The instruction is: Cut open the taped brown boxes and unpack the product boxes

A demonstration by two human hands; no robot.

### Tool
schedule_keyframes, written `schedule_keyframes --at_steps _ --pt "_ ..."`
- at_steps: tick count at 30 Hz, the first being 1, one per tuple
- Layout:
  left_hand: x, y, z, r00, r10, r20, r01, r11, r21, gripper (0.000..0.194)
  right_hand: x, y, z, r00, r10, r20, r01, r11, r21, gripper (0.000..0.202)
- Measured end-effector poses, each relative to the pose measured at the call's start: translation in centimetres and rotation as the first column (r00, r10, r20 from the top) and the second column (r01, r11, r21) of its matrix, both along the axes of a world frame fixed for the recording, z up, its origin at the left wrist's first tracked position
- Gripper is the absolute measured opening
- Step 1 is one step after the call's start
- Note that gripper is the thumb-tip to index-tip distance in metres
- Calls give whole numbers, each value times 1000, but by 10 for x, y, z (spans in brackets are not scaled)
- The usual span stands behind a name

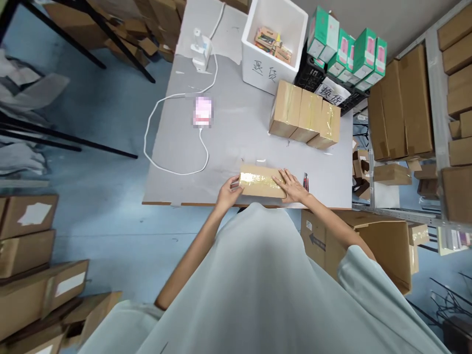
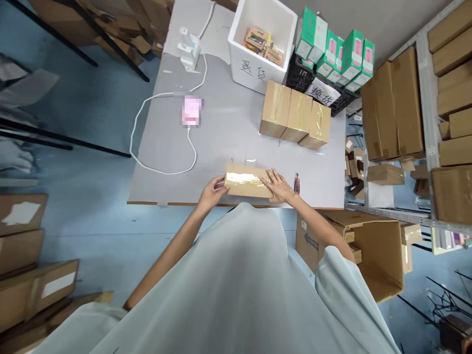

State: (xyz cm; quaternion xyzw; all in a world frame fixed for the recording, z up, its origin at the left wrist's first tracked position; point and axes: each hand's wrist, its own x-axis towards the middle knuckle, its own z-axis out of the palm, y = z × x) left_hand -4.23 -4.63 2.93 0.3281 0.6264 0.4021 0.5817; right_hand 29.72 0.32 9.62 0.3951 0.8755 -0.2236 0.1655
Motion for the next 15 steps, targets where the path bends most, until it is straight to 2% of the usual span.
schedule_keyframes --at_steps 3,8,12,15 --pt "8 -13 -5 1000 29 -9 -29 999 20 60 4 -7 -10 999 -43 -30 43 999 21 128" --pt "9 -20 -9 998 33 -55 -32 999 18 60 4 -17 -19 993 -80 -84 84 996 42 119" --pt "21 -21 -3 991 60 -120 -56 998 38 60 0 -11 -26 972 -191 -135 199 979 49 129" --pt "33 -20 6 969 140 -205 -133 990 49 63 -14 4 -32 959 -237 -155 249 967 57 136"
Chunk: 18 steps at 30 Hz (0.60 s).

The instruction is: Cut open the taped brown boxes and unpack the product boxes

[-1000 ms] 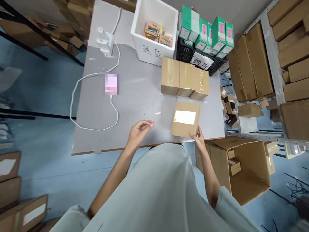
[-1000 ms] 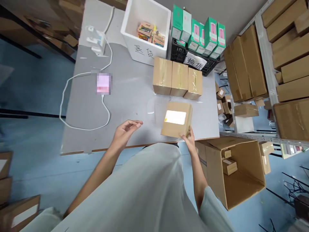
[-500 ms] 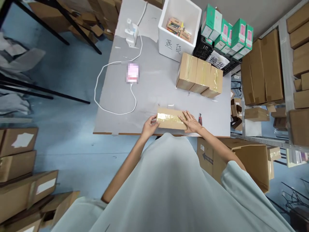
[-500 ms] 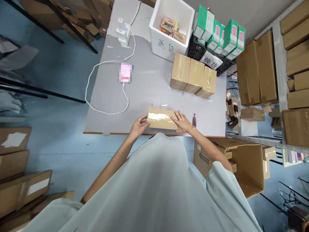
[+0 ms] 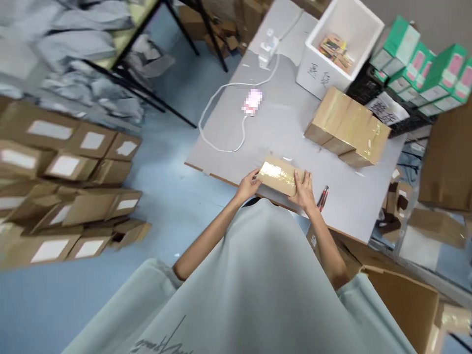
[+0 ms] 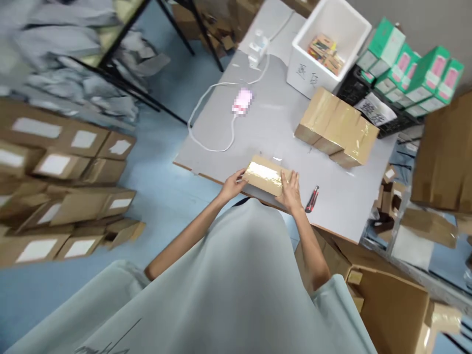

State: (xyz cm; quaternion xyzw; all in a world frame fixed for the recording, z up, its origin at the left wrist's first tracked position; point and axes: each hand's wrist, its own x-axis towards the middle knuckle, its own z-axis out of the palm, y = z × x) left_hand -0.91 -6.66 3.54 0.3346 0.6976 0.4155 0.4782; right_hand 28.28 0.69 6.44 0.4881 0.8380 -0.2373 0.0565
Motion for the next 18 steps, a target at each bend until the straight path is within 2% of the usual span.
schedule_keyframes --at_steps 2,5,9,11,15,18 --pt "1 -1 5 989 117 -91 -120 992 -33 66 -19 10 -3 999 41 -32 -40 999 23 132" --pt "-18 -17 8 941 272 -203 -288 956 -52 68 -59 17 -6 980 166 -109 -157 984 84 124" --pt "-55 -72 18 853 424 -305 -462 885 -60 68 -119 9 -3 906 376 -197 -348 923 162 117" --pt "-65 -105 26 810 499 -309 -535 844 -39 68 -142 1 2 861 467 -202 -438 882 175 114" --pt "-65 -155 38 734 617 -283 -644 765 -2 64 -168 -12 4 780 586 -221 -571 810 134 113" --pt "-60 -169 41 712 642 -283 -674 739 -19 62 -176 -16 -1 749 596 -288 -601 795 81 110"
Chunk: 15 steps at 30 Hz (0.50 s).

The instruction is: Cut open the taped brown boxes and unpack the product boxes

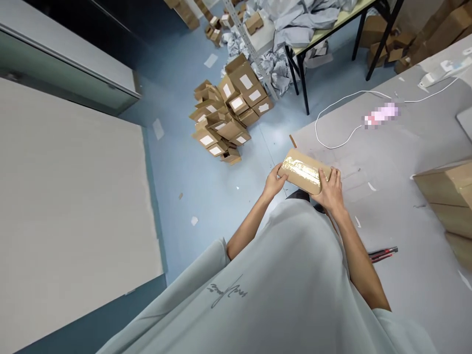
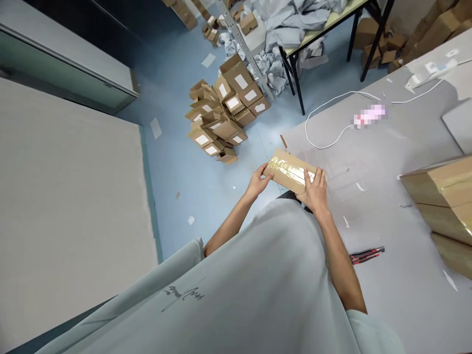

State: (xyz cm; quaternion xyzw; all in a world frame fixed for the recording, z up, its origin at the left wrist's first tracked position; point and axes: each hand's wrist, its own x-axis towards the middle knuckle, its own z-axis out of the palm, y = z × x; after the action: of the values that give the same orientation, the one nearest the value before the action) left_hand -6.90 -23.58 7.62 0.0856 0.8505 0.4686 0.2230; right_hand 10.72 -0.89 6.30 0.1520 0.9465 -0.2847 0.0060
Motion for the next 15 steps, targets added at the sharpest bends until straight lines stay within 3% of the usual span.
schedule_keyframes --at_steps 3,6,11,15 --pt "0 5 0 1000 5 21 -4 1000 -27 63 2 0 -6 1000 -24 -19 24 999 -43 109" --pt "-4 29 0 996 -72 55 74 997 -31 62 15 6 -8 994 -109 -8 109 993 -43 107" --pt "-2 102 -4 934 -335 126 335 942 24 60 68 23 0 933 -351 72 353 936 -9 113" --pt "24 159 -10 799 -572 183 570 819 69 62 124 16 10 814 -555 170 561 827 15 117"
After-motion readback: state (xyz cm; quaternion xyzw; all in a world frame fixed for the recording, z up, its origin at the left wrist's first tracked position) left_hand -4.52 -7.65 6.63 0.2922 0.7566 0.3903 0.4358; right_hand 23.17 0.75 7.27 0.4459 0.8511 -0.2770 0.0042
